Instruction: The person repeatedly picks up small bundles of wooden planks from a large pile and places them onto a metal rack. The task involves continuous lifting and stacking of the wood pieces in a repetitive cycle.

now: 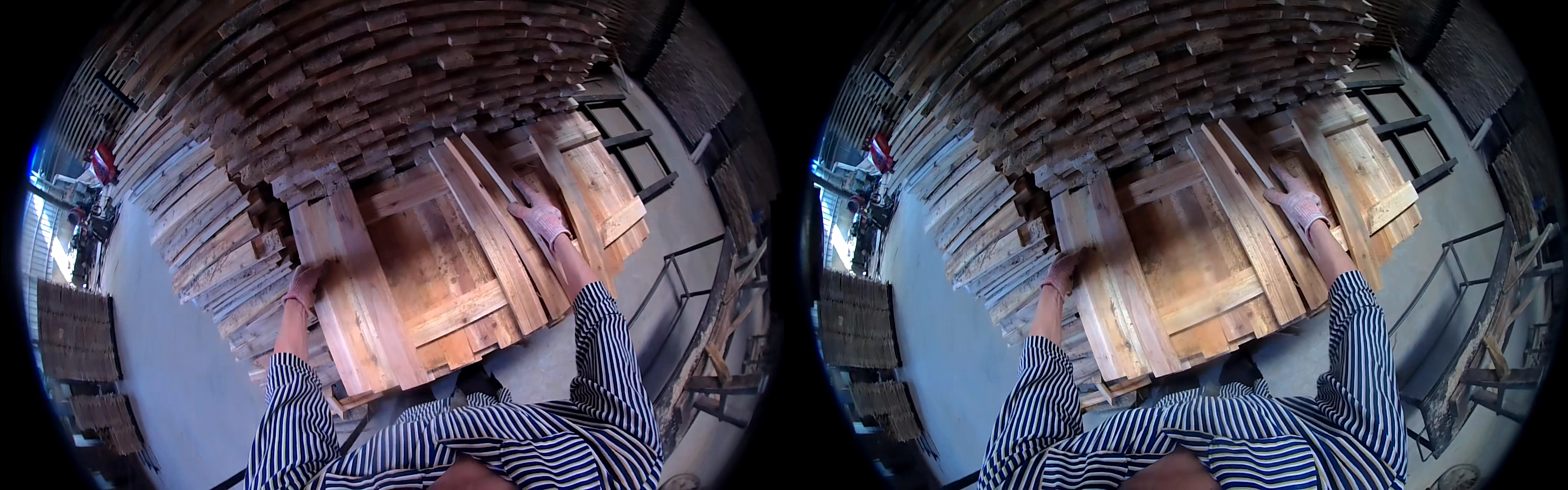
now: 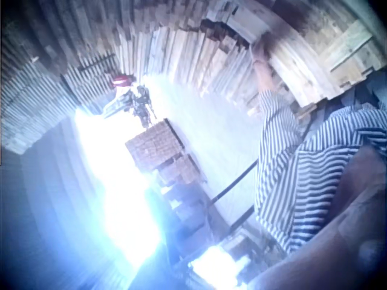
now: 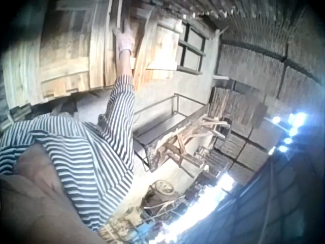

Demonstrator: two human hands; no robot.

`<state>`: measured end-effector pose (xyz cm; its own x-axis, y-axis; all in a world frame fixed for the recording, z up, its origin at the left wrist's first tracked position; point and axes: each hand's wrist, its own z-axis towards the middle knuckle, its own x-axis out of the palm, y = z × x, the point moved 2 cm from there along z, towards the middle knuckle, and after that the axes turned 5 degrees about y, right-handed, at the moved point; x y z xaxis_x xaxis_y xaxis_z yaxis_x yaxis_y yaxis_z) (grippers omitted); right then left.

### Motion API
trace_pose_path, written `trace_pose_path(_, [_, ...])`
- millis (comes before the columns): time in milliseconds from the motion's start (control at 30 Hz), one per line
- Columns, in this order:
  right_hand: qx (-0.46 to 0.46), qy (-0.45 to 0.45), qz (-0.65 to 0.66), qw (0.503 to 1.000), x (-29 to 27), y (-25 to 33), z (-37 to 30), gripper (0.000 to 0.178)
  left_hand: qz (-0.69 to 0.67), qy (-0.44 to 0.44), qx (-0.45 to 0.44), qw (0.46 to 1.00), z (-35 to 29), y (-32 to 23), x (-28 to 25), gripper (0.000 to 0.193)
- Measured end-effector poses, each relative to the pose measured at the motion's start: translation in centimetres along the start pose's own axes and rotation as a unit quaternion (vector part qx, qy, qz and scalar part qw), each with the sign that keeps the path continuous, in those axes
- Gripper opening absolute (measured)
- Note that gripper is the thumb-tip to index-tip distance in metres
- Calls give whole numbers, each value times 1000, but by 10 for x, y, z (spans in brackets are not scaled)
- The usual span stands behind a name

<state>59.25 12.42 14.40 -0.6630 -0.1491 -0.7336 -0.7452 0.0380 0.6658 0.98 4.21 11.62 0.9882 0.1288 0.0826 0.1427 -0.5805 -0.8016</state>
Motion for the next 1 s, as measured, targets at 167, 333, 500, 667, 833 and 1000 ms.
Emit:
trace_pose_path(167, [-9, -64, -272, 960, 34, 131, -44, 70, 44, -2, -66, 997, 2, 11, -51, 30])
trace_pose_path(333, [-4, 104, -163, 981, 152, 208, -66, 71, 100, -5, -92, 991, 24, 17, -59, 31])
trace_pose_path(500, [-36, 98, -119, 987, 184, 206, -53, 74, 252, -20, -128, 959, 18, 11, -60, 30])
trace_pose_path(667, [197, -54, -203, 958, 42, 78, -44, 75, 16, 52, -85, 995, 28, 7, -3, 24])
trace_pose_path(833, [92, -18, -224, 970, 59, 132, -31, 69, 56, -17, -82, 995, 43, 30, -101, 26])
trace_pose_path(1000, [46, 25, -235, 971, 137, 173, -74, 62, 57, 45, -86, 994, 59, 35, -41, 30])
